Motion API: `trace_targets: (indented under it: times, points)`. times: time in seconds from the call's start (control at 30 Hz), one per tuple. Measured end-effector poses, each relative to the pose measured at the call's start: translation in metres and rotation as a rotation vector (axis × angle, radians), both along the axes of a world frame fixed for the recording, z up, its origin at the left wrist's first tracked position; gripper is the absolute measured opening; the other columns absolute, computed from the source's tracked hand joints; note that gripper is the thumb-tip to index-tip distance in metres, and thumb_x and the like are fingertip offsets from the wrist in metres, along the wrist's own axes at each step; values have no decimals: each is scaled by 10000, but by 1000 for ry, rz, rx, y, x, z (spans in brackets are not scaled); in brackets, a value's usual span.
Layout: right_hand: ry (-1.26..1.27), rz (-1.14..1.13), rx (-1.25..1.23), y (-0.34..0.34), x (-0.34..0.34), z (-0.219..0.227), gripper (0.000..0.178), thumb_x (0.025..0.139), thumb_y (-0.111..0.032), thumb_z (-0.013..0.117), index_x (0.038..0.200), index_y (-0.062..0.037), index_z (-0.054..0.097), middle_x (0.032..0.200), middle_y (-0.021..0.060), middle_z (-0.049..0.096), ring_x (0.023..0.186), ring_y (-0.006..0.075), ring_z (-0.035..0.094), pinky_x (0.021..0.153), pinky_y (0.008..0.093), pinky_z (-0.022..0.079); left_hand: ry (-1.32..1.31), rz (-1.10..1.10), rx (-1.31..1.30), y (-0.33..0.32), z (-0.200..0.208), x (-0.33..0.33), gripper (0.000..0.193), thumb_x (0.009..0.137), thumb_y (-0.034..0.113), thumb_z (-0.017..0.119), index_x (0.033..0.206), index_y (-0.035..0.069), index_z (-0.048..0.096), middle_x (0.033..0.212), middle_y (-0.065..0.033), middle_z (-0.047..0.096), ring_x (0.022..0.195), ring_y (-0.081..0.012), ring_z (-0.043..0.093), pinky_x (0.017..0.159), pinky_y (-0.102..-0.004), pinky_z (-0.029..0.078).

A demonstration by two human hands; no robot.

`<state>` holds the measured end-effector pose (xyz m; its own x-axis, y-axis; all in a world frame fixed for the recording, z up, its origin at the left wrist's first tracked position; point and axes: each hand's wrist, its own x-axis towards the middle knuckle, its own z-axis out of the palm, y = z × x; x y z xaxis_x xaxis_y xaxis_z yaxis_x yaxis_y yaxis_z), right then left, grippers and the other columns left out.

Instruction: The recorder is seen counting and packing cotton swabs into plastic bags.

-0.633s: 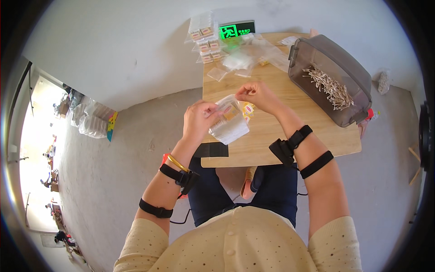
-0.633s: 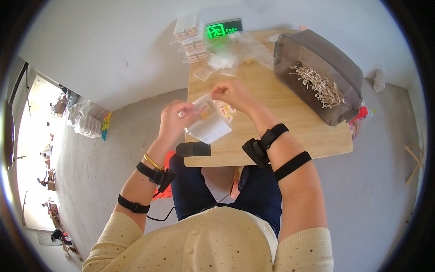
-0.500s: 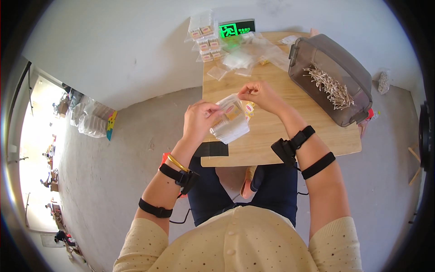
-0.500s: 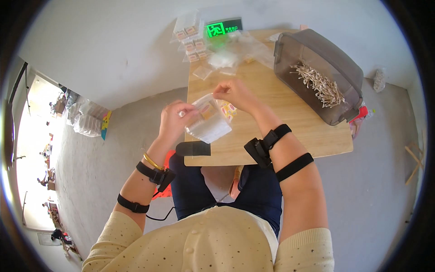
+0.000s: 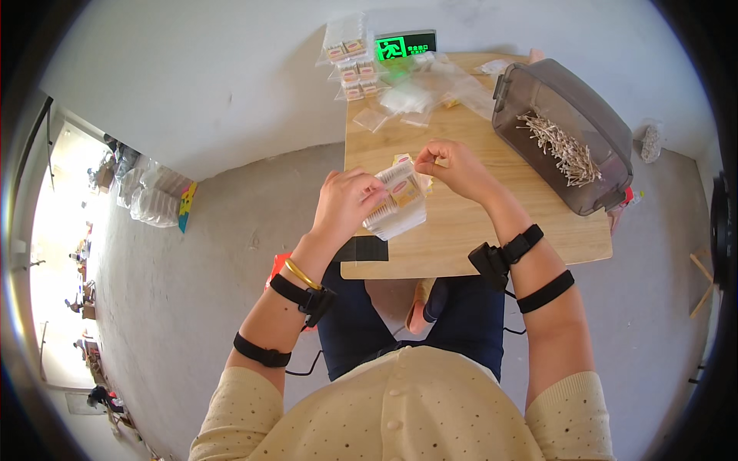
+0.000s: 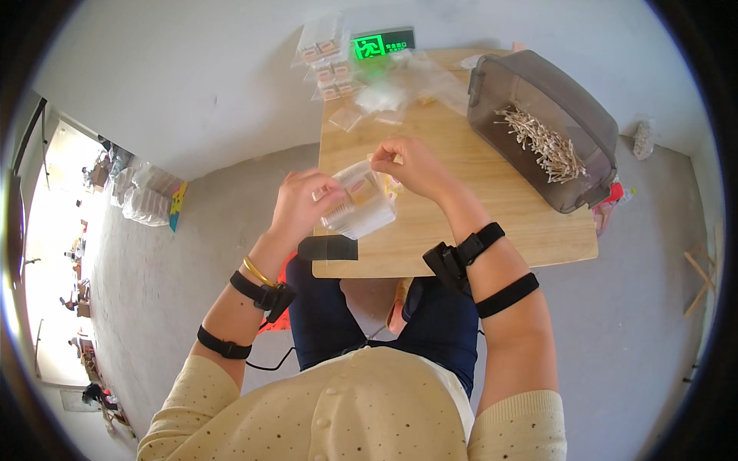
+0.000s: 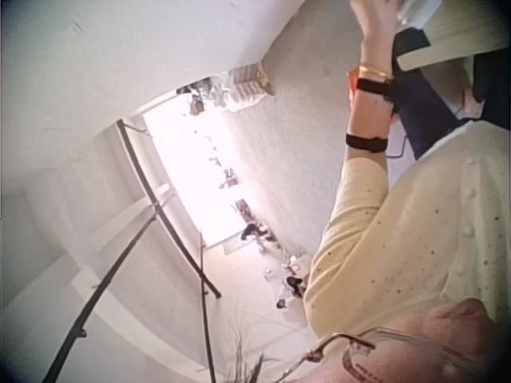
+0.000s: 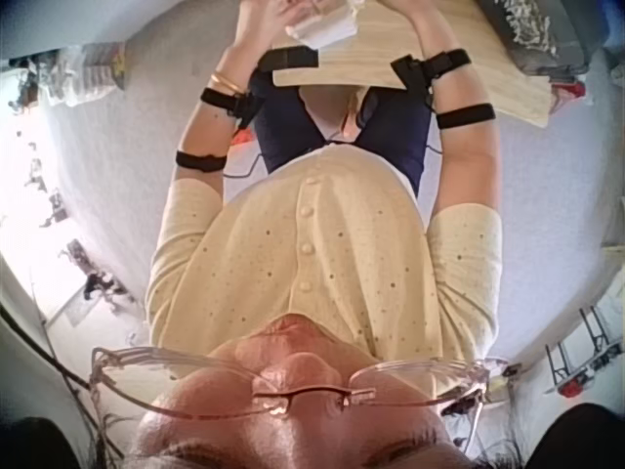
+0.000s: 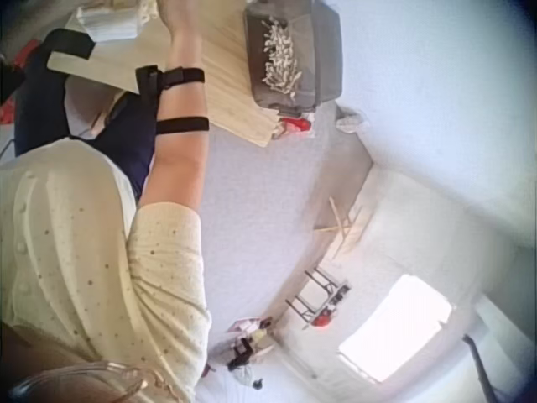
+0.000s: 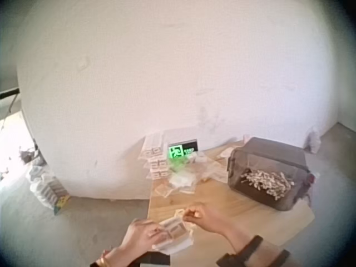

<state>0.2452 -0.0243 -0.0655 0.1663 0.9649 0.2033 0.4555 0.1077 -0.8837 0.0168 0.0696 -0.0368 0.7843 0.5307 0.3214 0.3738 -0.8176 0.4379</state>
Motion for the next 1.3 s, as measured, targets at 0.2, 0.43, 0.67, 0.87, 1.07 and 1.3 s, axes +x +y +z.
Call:
trace_targets:
  times: [0.2,0.43,0.67,0.87,1.07,1.3]
  points:
    - [-12,-14,-9,-2,0,-1,139,883,-152,712,916,-19,691,855,72,671,839,166,619,834,325,480,-27,17,-54,0,-2,1,103,794,183,780,834,97,739,804,-39,686,739,-222,650,812,-347,437]
    - [-15,-27,-16,-3,-1,0,144,883,-151,716,929,-16,695,858,71,674,828,160,623,804,316,490,-22,55,-62,0,-2,2,111,799,189,779,834,92,737,812,-36,691,743,-217,657,838,-352,440]
    - [-34,-31,-9,-5,-2,0,141,888,-146,710,932,-14,692,852,78,675,814,162,626,781,317,494,-3,35,-17,1,-2,2,98,802,175,766,805,90,717,787,-38,679,733,-220,642,812,-350,432]
    - [-77,-57,14,-7,-6,-2,124,898,-127,689,928,-9,667,860,77,671,810,165,625,748,310,486,0,-19,4,8,-3,3,99,802,150,752,778,78,688,774,-44,671,734,-228,633,788,-345,437]
    - [-99,-95,26,-10,-5,-17,116,904,-126,682,913,-16,648,883,70,673,859,166,623,730,307,473,-12,-12,-102,11,-8,-2,100,812,147,743,806,62,689,789,-56,671,748,-228,639,789,-362,456]
    - [-37,-88,-7,-8,5,-30,168,901,-171,700,930,-10,657,879,70,684,850,167,615,771,322,486,-16,74,-153,30,-25,-35,115,849,175,735,836,76,677,799,-37,674,738,-191,632,847,-354,414]
